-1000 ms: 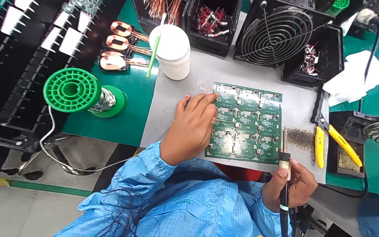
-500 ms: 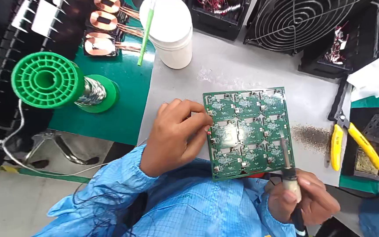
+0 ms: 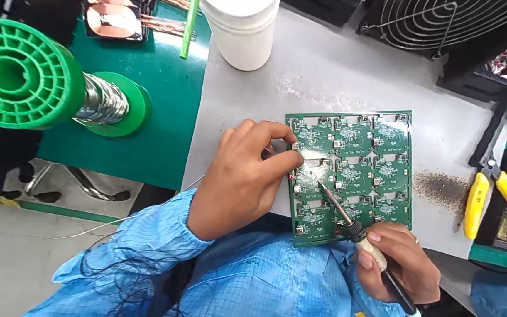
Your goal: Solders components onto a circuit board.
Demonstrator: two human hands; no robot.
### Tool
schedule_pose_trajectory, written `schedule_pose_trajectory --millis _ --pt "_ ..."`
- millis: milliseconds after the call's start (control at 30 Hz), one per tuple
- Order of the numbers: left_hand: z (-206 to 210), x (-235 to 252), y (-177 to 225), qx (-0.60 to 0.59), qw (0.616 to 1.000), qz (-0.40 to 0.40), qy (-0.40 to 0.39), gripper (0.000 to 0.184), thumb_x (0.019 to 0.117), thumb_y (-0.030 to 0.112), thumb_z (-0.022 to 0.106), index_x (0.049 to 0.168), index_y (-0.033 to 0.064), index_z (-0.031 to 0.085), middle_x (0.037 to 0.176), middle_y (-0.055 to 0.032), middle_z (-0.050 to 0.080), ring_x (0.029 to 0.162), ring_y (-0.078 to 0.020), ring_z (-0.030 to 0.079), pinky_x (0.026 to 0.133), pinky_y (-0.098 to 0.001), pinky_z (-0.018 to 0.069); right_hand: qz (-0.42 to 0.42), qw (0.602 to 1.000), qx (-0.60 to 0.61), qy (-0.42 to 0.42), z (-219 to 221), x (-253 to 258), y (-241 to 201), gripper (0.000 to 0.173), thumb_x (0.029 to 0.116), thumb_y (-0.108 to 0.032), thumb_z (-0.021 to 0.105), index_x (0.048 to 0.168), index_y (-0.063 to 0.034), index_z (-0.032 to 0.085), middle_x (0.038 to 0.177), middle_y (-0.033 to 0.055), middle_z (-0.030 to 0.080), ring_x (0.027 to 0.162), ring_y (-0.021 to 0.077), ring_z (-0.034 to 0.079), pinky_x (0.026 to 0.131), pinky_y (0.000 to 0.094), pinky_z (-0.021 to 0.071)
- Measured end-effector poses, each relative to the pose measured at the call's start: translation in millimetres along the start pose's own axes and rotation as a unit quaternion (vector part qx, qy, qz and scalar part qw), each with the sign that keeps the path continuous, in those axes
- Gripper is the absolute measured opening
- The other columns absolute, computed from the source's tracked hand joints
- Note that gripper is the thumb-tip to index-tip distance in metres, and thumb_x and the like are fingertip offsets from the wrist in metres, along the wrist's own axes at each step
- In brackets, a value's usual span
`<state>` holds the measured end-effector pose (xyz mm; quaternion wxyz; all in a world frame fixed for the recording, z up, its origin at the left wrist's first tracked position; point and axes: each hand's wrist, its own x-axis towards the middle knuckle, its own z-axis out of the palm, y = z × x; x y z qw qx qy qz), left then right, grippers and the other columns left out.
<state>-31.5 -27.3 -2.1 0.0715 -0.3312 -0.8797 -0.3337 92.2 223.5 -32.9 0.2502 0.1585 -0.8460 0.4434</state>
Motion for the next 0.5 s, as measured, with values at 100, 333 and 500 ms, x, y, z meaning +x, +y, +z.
schedule_pose_trajectory --millis 100,333,500 --pt "0.2 0.2 0.3 0.002 1.000 0.002 0.006 0.026 0.0998 0.010 0.052 0.096 0.0134 0.078 0.115 -0.0148 0.066 0.089 -0.0212 0.057 0.075 -0.0378 0.0399 0.004 1.000 -0.001 -0.001 0.2 -0.5 -0.1 0.023 0.1010 -0.033 0.061 0.110 -0.0121 0.063 0.100 -0.0042 0.067 0.093 0.0023 0.065 0.083 0.0158 0.0519" --pt "0.4 -0.7 0.3 0.004 1.000 0.001 0.007 0.026 0.0996 0.010 0.053 0.098 0.0132 0.079 0.116 -0.0145 0.066 0.090 -0.0210 0.057 0.076 -0.0372 0.0400 0.009 1.000 -0.001 -0.003 0.6 -0.4 -0.8 0.023 0.1007 -0.033 0.061 0.111 -0.0123 0.064 0.101 -0.0052 0.068 0.094 0.0014 0.065 0.083 0.0153 0.0520" --pt "0.7 -0.6 0.3 0.005 1.000 0.005 0.009 0.026 0.0998 0.010 0.054 0.098 0.0133 0.079 0.116 -0.0151 0.066 0.090 -0.0210 0.057 0.076 -0.0362 0.0399 0.009 1.000 0.002 -0.005 0.3 -0.9 -0.1 0.024 0.1007 -0.033 0.061 0.111 -0.0124 0.064 0.101 -0.0055 0.068 0.094 0.0014 0.066 0.084 0.0154 0.0521"
